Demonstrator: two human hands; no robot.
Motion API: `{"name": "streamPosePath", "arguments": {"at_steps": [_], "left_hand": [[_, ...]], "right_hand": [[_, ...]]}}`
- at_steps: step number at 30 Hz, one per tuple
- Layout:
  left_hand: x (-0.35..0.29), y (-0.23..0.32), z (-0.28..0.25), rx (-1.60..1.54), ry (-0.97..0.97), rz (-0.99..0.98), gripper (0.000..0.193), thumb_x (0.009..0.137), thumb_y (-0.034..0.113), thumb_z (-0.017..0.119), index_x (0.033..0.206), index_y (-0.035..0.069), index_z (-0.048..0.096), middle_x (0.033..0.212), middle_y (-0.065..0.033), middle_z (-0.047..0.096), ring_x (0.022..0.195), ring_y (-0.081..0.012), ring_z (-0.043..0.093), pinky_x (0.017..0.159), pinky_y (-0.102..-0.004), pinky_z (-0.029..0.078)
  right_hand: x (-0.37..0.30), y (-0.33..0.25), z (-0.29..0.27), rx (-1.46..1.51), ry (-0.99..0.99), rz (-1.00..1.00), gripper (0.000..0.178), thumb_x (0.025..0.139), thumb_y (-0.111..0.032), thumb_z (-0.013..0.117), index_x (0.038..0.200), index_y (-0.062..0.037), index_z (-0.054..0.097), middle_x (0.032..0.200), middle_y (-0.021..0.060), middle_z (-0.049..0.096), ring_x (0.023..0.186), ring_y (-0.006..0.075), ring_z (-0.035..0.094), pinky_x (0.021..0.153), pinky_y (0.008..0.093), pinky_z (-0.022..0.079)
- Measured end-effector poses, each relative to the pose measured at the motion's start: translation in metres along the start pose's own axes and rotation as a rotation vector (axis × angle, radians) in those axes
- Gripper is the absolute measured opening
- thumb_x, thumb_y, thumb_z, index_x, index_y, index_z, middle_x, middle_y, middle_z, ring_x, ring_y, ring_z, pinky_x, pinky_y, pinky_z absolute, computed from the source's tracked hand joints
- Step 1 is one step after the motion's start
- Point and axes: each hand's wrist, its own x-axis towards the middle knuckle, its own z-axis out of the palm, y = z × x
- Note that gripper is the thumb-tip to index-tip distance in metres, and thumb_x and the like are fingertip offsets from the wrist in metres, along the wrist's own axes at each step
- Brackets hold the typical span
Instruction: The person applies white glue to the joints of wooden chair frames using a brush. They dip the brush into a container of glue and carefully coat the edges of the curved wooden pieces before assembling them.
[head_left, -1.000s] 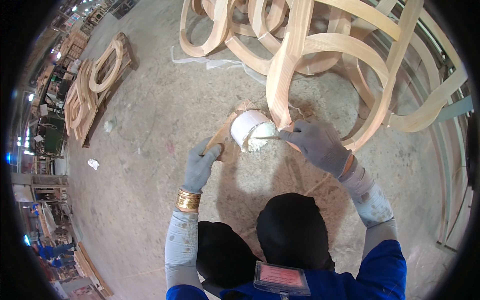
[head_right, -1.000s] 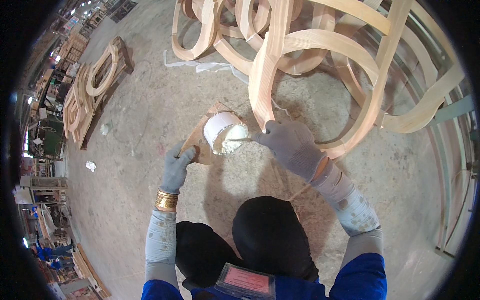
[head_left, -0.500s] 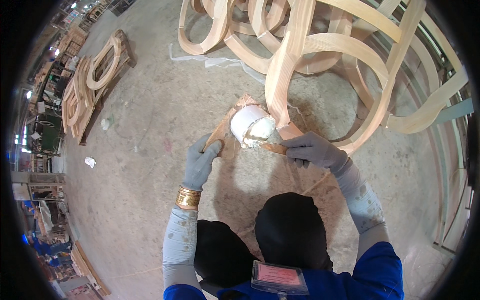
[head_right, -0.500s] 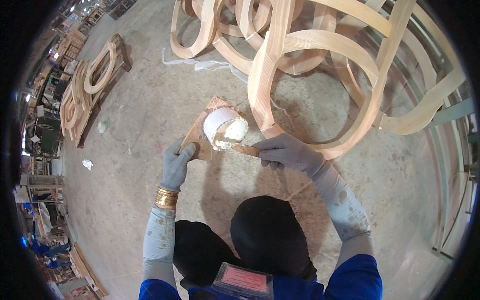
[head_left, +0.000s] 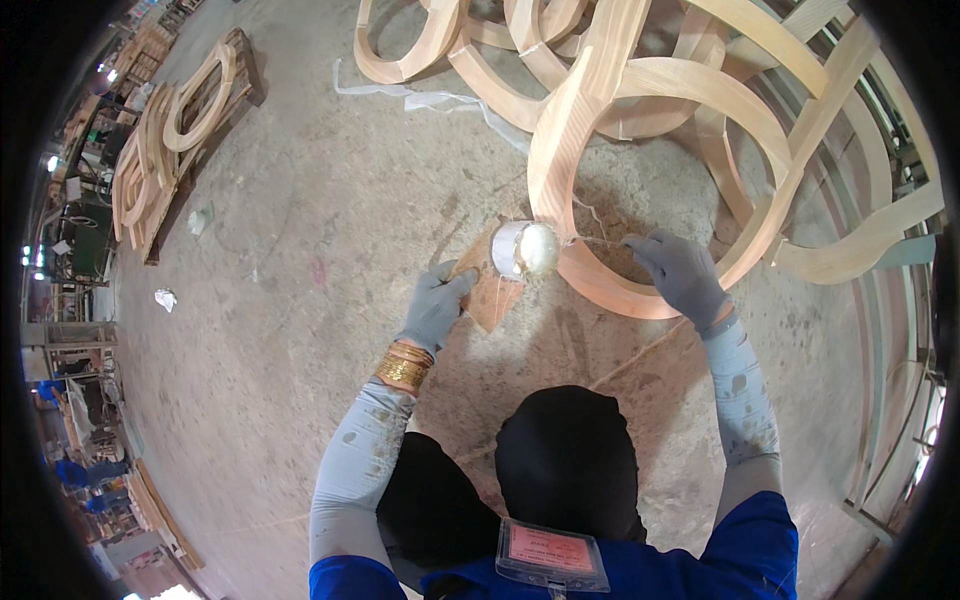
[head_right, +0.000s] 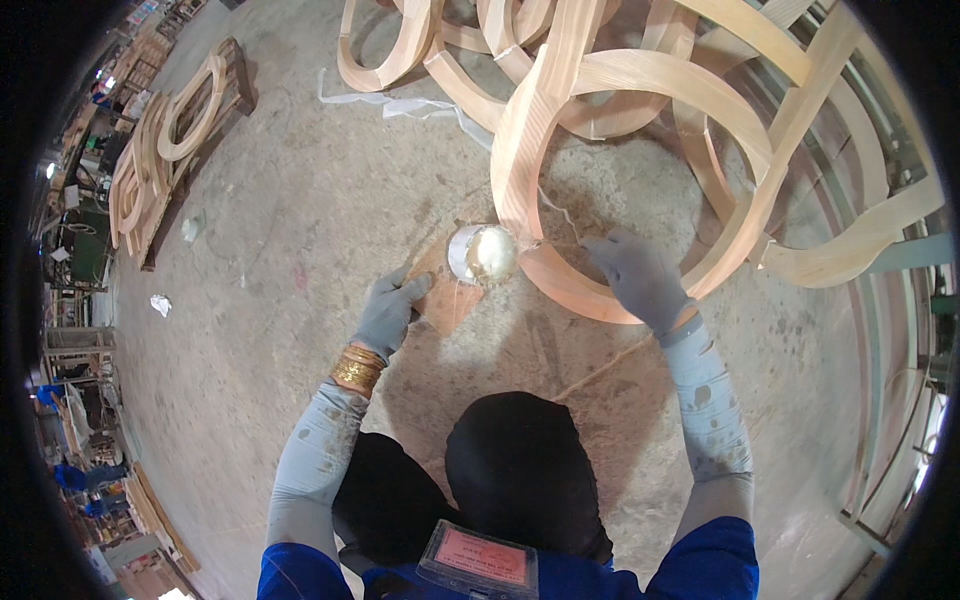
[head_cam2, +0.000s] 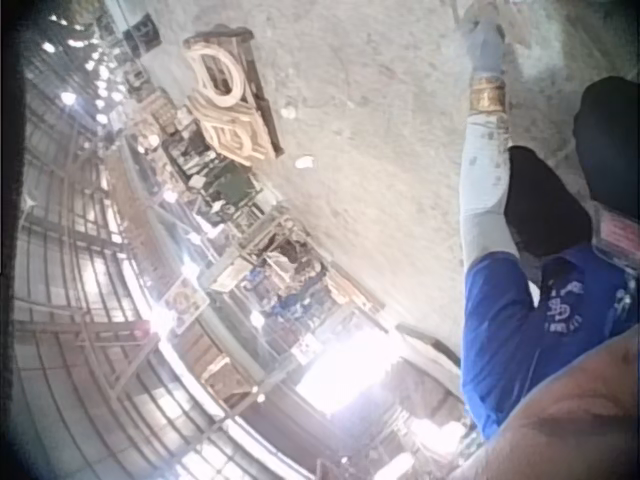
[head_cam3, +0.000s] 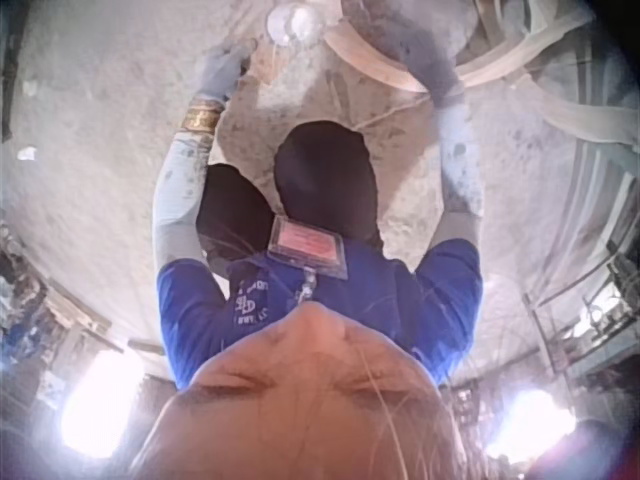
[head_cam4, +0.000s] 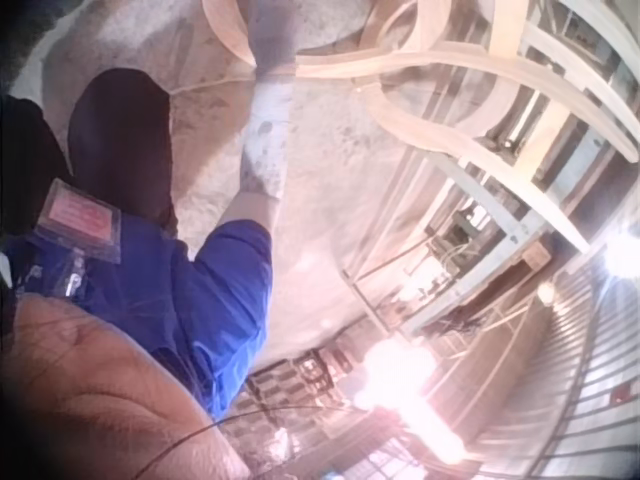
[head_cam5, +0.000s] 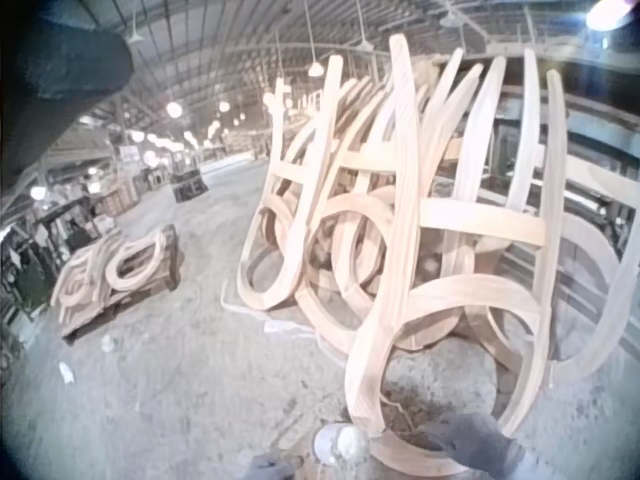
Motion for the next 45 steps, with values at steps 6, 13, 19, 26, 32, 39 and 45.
{"name": "streamPosePath", "arguments": {"at_steps": [6, 13, 19, 26, 32, 39, 45], "left_hand": [[0.013, -0.021, -0.003, -0.135, 0.065, -0.026, 0.024, 0.085, 0.023, 0.063, 0.096, 0.002, 0.065, 0.071, 0.0016, 0.056, 0.059, -0.0074, 0.048, 0.052, -0.0233, 0.040], [-0.005, 0.003, -0.039, -0.222, 0.172, 0.022, 0.032, 0.086, 0.026, 0.062, 0.106, 0.001, 0.060, 0.090, -0.0051, 0.063, 0.077, -0.0144, 0.061, 0.068, -0.0281, 0.052], [-0.030, 0.004, -0.078, -0.352, 0.229, 0.091, 0.036, 0.087, 0.024, 0.060, 0.114, 0.000, 0.055, 0.102, -0.0077, 0.062, 0.088, -0.0189, 0.062, 0.078, -0.0347, 0.053], [-0.055, -0.006, -0.095, -0.443, 0.270, 0.125, 0.038, 0.088, 0.022, 0.059, 0.117, -0.002, 0.052, 0.108, -0.0103, 0.060, 0.096, -0.0213, 0.061, 0.082, -0.0367, 0.052], [-0.062, -0.011, -0.108, -0.482, 0.406, 0.122, 0.032, 0.087, 0.021, 0.061, 0.111, -0.001, 0.057, 0.100, -0.0070, 0.062, 0.088, -0.0175, 0.061, 0.075, -0.0335, 0.054], [-0.064, -0.012, -0.113, -0.516, 0.524, 0.145, 0.032, 0.088, 0.020, 0.060, 0.114, 0.002, 0.054, 0.103, -0.0059, 0.061, 0.093, -0.0166, 0.059, 0.076, -0.0325, 0.052], [-0.078, -0.015, -0.124, -0.495, 0.597, 0.103, 0.030, 0.089, 0.020, 0.060, 0.113, 0.003, 0.055, 0.105, -0.0057, 0.060, 0.094, -0.0165, 0.058, 0.076, -0.0318, 0.051]], "right_hand": [[0.030, 0.020, 0.023, -0.394, -0.246, 0.003, 0.017, 0.081, -0.008, 0.050, 0.088, -0.0122, 0.066, 0.076, 0.0087, 0.063, 0.071, 0.0288, 0.063, 0.060, 0.0404, 0.049], [0.057, 0.016, 0.046, -0.543, -0.363, -0.014, 0.013, 0.080, -0.011, 0.054, 0.079, -0.0126, 0.066, 0.075, 0.0087, 0.064, 0.071, 0.0275, 0.065, 0.060, 0.0393, 0.050], [0.073, 0.002, 0.056, -0.597, -0.447, 0.044, 0.014, 0.079, -0.014, 0.056, 0.077, -0.0135, 0.070, 0.078, 0.0105, 0.067, 0.076, 0.0272, 0.066, 0.064, 0.0384, 0.051], [0.075, 0.031, 0.034, -0.478, -0.400, 0.103, 0.016, 0.079, -0.018, 0.055, 0.080, -0.0140, 0.070, 0.078, 0.0109, 0.066, 0.076, 0.0307, 0.064, 0.068, 0.0404, 0.050], [0.074, 0.063, 0.031, -0.252, -0.440, 0.141, 0.017, 0.079, -0.023, 0.054, 0.082, -0.0165, 0.070, 0.081, 0.0101, 0.066, 0.077, 0.0302, 0.063, 0.070, 0.0407, 0.050], [0.089, 0.100, 0.047, 0.077, -0.505, 0.075, 0.023, 0.075, -0.031, 0.059, 0.079, -0.0110, 0.069, 0.074, 0.0104, 0.066, 0.070, 0.0262, 0.064, 0.065, 0.0370, 0.049], [0.131, 0.126, 0.070, 0.235, -0.849, 0.136, 0.019, 0.072, -0.025, 0.060, 0.073, -0.0082, 0.068, 0.058, 0.0040, 0.060, 0.052, 0.0148, 0.055, 0.053, 0.0288, 0.043]]}}
